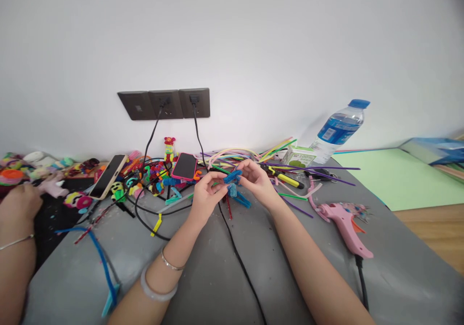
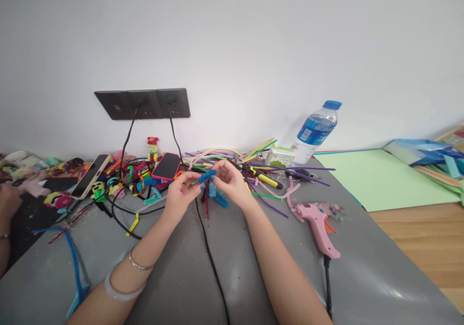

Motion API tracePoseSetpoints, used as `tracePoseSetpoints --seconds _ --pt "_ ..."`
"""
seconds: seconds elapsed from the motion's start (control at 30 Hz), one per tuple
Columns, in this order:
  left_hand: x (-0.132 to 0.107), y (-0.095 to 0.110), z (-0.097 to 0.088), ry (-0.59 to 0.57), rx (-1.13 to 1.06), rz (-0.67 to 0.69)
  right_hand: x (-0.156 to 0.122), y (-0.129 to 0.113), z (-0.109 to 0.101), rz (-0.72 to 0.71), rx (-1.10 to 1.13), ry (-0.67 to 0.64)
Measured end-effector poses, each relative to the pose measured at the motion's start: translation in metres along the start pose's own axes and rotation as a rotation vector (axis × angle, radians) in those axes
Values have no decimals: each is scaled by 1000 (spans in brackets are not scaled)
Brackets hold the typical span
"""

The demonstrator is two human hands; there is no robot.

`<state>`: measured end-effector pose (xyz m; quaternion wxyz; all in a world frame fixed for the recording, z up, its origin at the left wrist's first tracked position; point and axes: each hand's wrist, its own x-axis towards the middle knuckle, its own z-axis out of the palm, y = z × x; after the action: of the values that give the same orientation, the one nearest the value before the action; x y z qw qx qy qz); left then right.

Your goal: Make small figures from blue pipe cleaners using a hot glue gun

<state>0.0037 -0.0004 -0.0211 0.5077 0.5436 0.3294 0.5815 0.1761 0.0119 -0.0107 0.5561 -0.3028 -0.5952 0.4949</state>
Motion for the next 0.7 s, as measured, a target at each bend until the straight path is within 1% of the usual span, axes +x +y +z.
tracePoseSetpoints --seconds 0.13,0.3,0.53,0.7 --pt "1 0 -1 31 -15 3 0 0 1 20 -7 -27" --pt "1 0 -1 70 -28 -4 1 -1 3 59 46 -68" --pt "0 5 3 12 -80 -61 1 -1 3 76 99 -114" --pt "0 5 3 36 -73 -57 -1 -1 3 120 126 -206"
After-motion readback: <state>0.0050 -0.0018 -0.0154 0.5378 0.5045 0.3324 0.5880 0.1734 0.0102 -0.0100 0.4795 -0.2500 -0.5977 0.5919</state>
